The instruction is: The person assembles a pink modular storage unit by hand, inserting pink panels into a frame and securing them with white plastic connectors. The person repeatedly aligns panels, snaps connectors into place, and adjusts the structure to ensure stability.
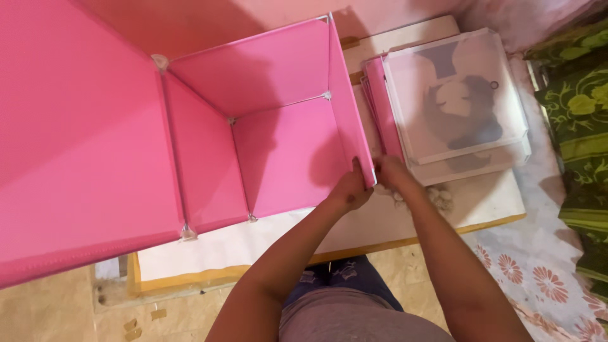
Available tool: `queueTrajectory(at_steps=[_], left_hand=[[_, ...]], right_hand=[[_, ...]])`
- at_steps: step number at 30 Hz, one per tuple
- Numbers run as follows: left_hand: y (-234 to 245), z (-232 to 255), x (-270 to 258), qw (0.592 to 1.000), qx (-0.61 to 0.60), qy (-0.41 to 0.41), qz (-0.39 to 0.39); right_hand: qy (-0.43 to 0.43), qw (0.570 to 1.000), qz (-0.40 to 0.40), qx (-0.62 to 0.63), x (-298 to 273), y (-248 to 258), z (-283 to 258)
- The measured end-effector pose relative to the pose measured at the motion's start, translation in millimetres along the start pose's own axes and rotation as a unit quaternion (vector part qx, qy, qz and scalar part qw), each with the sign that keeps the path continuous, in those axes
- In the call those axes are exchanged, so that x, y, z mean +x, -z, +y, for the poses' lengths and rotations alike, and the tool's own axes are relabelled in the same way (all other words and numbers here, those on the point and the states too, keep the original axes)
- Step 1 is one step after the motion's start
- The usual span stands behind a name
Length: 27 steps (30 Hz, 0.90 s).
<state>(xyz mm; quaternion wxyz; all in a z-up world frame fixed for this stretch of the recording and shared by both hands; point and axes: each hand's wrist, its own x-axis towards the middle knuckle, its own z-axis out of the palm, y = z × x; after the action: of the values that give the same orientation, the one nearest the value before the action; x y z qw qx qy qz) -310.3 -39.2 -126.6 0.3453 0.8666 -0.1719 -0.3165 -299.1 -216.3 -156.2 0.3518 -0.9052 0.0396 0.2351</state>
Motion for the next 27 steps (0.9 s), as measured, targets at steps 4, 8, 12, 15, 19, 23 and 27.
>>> queueTrajectory(at_steps=[4, 8, 12, 15, 19, 23, 27], left_hand=[[4, 10, -7, 0.999, -0.016, 0.035, -0.004], [7, 20, -14, 0.999, 0.000, 0.051, 0.004], [1, 16, -22, 0.995, -0.056, 0.080, 0.032], [-9, 5, -22, 0.996, -0.050, 0.039, 0.067], [-27, -9, -20, 0.996, 0.000, -0.014, 0.085], [-35, -12, -23, 0.991, 0.025, 0.125, 0.049], [-28, 1, -26, 0.988, -0.009, 0.144, 0.049]], right_hand=[[0.033, 0.994, -0.005, -0.105, 5, -86, 68], [0.067, 0.997, 0.045, -0.001, -1, -127, 96], [0.060, 0.993, 0.014, 0.101, -10, -136, 92], [0.014, 0.996, -0.005, 0.085, -14, -135, 89], [0.086, 0.990, 0.071, 0.090, -10, -139, 87], [0.087, 0.991, 0.056, 0.085, -11, -142, 87], [0.060, 0.990, 0.038, 0.120, -12, -145, 87]])
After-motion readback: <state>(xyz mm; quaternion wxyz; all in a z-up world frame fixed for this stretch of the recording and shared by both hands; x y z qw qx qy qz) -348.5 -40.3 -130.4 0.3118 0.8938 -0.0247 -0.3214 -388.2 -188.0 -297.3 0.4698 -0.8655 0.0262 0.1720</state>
